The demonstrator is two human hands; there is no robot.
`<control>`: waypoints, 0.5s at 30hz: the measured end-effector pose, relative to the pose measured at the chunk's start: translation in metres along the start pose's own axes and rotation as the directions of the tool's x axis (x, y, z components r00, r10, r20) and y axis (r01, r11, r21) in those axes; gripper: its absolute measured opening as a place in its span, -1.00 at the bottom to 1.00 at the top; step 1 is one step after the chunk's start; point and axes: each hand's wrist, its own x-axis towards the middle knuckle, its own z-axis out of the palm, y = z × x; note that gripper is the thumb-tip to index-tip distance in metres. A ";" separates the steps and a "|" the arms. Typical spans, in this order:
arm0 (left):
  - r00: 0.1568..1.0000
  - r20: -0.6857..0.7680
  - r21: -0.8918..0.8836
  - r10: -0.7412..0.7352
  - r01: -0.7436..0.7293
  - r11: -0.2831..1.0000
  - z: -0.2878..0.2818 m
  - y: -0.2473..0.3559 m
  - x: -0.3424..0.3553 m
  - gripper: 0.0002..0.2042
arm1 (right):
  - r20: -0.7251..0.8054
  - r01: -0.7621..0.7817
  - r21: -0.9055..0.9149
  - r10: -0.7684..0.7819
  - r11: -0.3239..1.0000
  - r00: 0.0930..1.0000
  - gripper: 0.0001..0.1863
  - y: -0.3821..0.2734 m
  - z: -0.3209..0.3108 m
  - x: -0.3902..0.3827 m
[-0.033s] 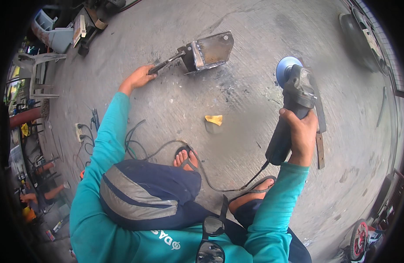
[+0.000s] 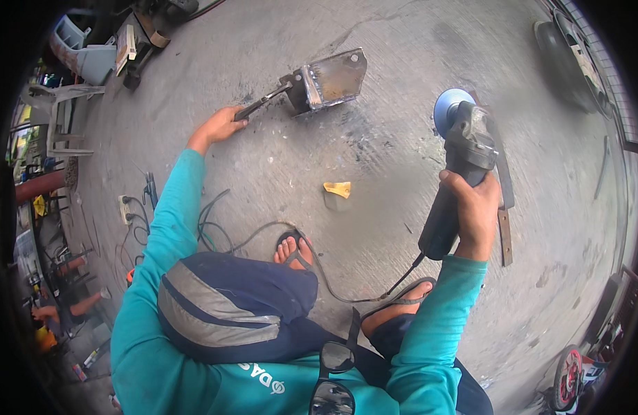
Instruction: The person sits on the floor and uses a crowbar and pliers to pry and bend a metal bracket. They then use an angle grinder to cut and smooth the metal piece, producing sparks.
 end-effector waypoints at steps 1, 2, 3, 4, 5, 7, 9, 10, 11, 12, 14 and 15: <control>0.998 0.053 -0.006 -0.037 0.038 0.999 -0.002 0.014 -0.003 -0.66 | -0.024 0.006 -0.020 -0.006 1.000 1.000 -0.52 0.003 -0.001 0.001; 0.991 0.104 -0.006 -0.083 0.084 0.996 -0.004 0.027 -0.010 -0.65 | -0.034 0.002 -0.015 -0.003 1.000 0.999 -0.53 0.002 -0.001 -0.001; 0.980 0.142 -0.073 -0.137 0.149 0.986 -0.003 0.037 -0.015 -0.64 | -0.043 -0.001 -0.010 0.001 1.000 0.999 -0.55 0.000 0.001 -0.003; 0.974 0.145 -0.132 -0.174 0.194 0.972 -0.003 0.045 -0.023 -0.63 | -0.047 -0.003 0.000 0.003 1.000 0.999 -0.56 -0.002 0.004 -0.005; 0.966 0.153 -0.193 -0.210 0.238 0.952 0.000 0.051 -0.031 -0.62 | -0.044 0.020 0.029 -0.018 0.999 0.999 -0.59 -0.004 0.008 -0.007; 0.946 0.177 -0.259 -0.273 0.312 0.914 0.005 0.048 -0.036 -0.57 | -0.014 0.005 0.030 -0.005 1.000 1.000 -0.59 -0.002 0.012 -0.006; 0.978 0.097 -0.157 -0.183 0.196 0.968 0.014 0.034 -0.041 -0.60 | -0.003 -0.001 0.021 0.001 1.000 1.000 -0.59 -0.005 0.018 -0.007; 0.990 0.063 -0.103 -0.126 0.132 0.986 0.014 0.038 -0.041 -0.61 | -0.021 -0.010 0.003 0.010 1.000 1.000 -0.58 -0.005 0.018 -0.007; 0.993 0.030 -0.016 -0.112 0.112 0.994 0.015 0.042 -0.043 -0.56 | -0.038 -0.019 -0.013 0.019 1.000 0.999 -0.57 -0.004 0.018 -0.006; 0.993 0.024 0.016 -0.114 0.114 0.993 0.015 0.046 -0.042 -0.56 | -0.055 -0.029 -0.029 0.027 0.999 0.998 -0.56 -0.002 0.018 -0.005; 0.992 0.008 0.085 -0.124 0.123 0.989 0.011 0.050 -0.043 -0.56 | -0.032 -0.010 0.004 0.011 1.000 0.999 -0.53 0.001 0.018 -0.004; 0.993 -0.027 0.133 -0.115 0.117 0.984 0.009 0.052 -0.045 -0.56 | -0.018 -0.012 0.012 0.013 1.000 1.000 -0.53 0.002 0.017 -0.005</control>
